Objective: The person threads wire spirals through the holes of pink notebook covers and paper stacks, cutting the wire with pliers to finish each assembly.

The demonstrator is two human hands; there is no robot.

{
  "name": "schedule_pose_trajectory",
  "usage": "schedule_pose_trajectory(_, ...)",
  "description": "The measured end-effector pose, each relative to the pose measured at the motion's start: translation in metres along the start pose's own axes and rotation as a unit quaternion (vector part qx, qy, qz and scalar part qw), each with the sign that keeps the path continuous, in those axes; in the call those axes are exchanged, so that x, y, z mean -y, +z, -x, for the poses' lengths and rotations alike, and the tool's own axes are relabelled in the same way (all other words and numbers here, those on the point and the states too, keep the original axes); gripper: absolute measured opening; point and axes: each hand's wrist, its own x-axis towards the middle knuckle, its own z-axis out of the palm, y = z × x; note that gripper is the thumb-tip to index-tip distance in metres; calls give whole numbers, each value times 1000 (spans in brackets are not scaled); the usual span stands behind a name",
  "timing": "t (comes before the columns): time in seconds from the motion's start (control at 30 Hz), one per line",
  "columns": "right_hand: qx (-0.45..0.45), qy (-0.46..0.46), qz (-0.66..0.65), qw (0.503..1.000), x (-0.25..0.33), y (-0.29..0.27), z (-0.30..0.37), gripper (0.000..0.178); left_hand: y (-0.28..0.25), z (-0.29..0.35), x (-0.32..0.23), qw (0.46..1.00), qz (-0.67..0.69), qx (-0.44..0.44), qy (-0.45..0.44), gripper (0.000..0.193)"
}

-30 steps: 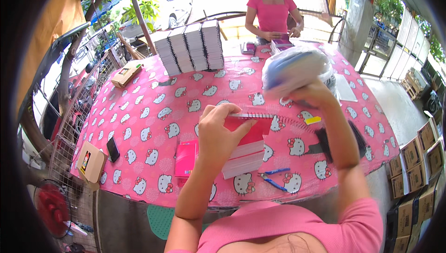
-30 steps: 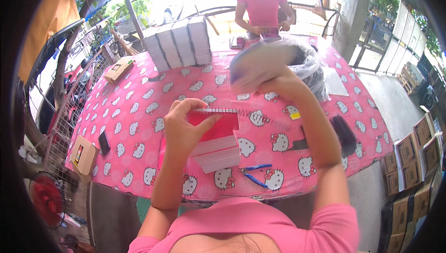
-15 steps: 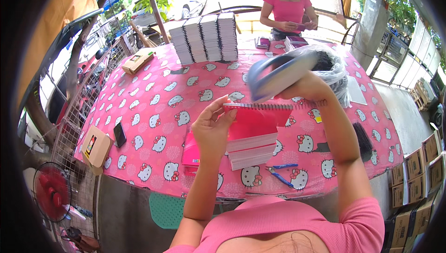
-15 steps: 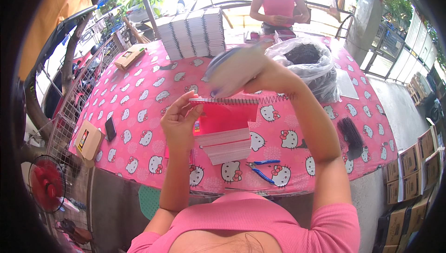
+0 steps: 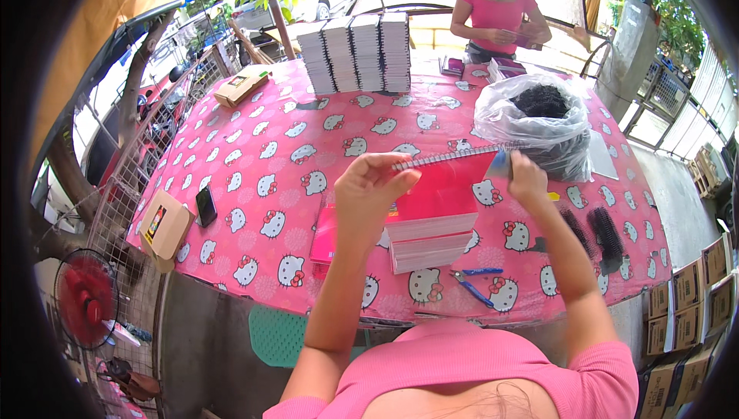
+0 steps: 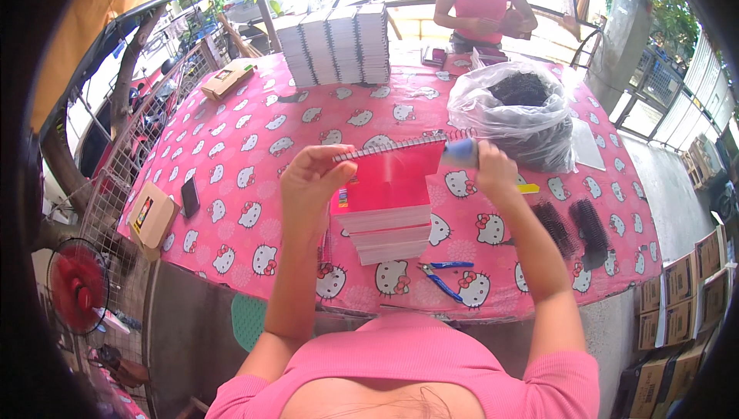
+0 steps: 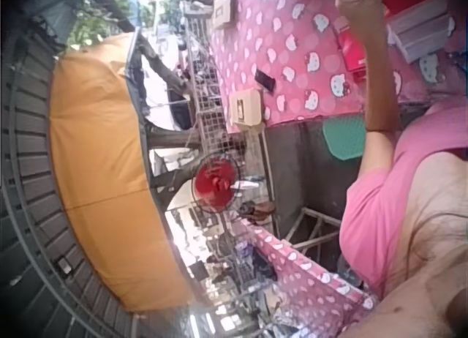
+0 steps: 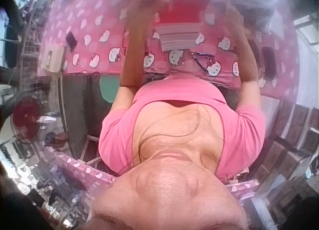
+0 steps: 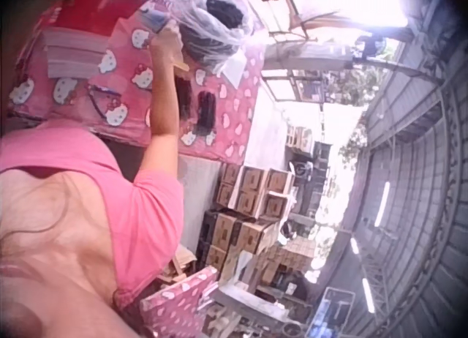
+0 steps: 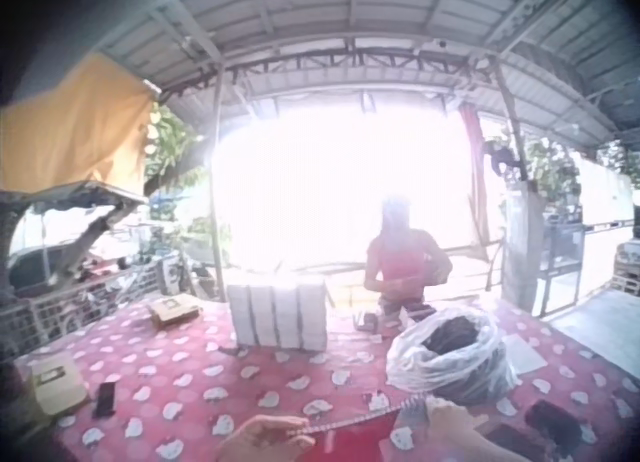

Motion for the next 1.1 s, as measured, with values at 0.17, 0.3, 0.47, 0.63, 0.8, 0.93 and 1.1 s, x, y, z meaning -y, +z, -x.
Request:
schedule_pose_trajectory(0.17,59,-7,54,997,-34,74,90,52,23,15,-29,915,-186,10,358,24)
schedule_pose_trajectory(0.3,4,-103,-121,987,16,36,150,71,10,39,-12,833,-336,106,427,23)
schedule_pose_trajectory(0.47,75,-150,-110,980,41,50,211,57,17,50,22,906,-289,49,304,22)
schedule_pose_trajectory(0.63,65,-63,-446,890,70,-52,181,45,15,50,28,891,-293,63,340,21)
schedule_pose_trajectory(0.8,-100,-212,-304,923,100,-128,140,45,18,53,21,872,-316,74,366,22)
schedule_pose_trajectory(0.93,121,-150,-489,851,97,-130,133,35,15,52,22,861,-315,84,390,20)
schedule_pose_trajectory(1.1,389,79,-768,503,90,-89,133,31,7,51,17,848,-327,79,410,18)
